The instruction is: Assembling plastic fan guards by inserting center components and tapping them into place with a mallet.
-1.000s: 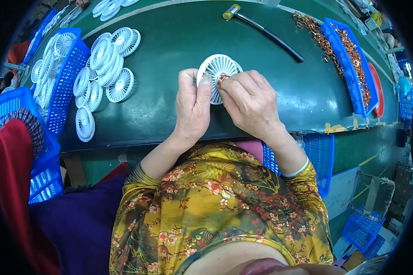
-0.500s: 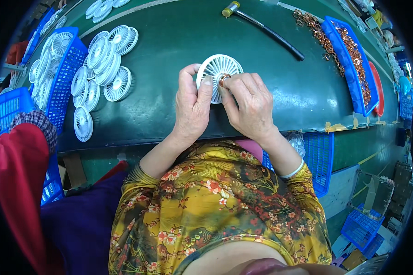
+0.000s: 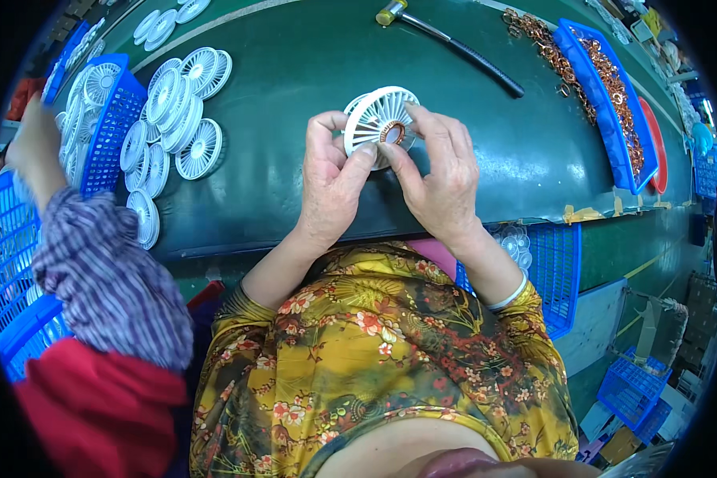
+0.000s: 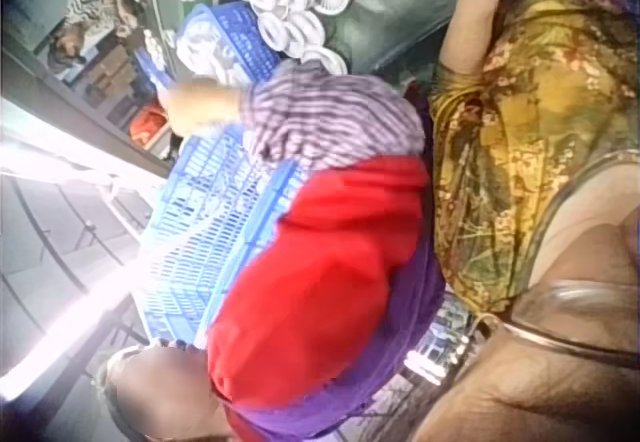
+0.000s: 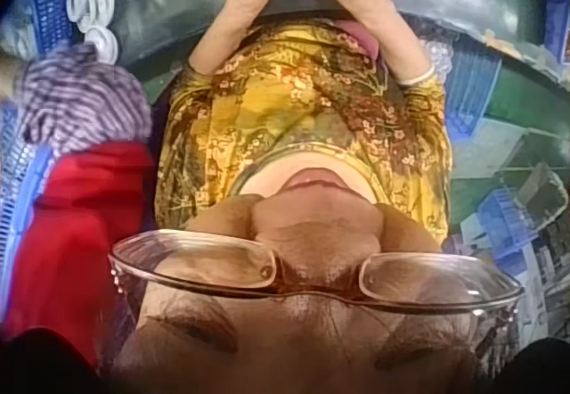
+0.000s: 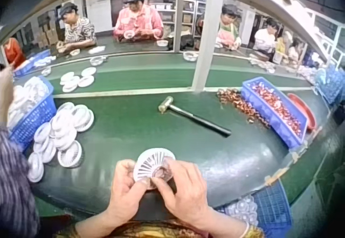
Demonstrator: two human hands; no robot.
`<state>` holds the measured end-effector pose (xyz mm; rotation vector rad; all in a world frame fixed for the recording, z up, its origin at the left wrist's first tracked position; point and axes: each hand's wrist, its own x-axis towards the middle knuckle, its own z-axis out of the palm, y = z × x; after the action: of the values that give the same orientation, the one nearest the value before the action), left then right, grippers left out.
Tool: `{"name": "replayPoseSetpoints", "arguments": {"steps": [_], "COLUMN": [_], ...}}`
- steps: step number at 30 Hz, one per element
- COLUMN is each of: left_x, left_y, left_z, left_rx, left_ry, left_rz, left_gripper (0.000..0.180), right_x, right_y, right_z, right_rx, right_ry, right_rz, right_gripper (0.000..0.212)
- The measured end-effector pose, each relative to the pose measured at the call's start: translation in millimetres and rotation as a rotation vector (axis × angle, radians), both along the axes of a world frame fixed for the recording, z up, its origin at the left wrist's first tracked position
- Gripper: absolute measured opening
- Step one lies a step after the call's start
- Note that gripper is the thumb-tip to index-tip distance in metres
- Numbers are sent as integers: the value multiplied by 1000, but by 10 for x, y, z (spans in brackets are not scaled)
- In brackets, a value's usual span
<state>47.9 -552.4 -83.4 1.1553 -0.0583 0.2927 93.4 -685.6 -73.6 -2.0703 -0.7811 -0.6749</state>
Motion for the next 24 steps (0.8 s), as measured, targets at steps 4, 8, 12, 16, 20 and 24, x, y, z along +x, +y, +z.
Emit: {"name": "replayPoseSetpoints", "arguments": {"steps": [4,8,12,16,20,24], "left_x": [-29,-79,-61,-34,-52,-35], "left_y": [74,60,31,-39,-58,-71], "left_z": [81,119,82,75,37,-12], "left_rx": [-135,-139,-43,93,186,236], "left_ry": [133,161,150,96,31,35], "left_rz": [-161,-259,-218,-139,-65,-47], "left_gripper": [40,41,44,42,40,36], "right_x": [60,134,133,78,62,87], "right_y": [-170,-337,-350,-318,-268,-303], "right_z": [78,67,8,-34,-25,-16], "right_rx": [-176,-222,-145,243,620,598], "right_ry": [-219,-202,-109,350,846,1052], "right_rz": [102,291,376,508,561,554], "right_gripper": [38,39,36,42,54,31]}}
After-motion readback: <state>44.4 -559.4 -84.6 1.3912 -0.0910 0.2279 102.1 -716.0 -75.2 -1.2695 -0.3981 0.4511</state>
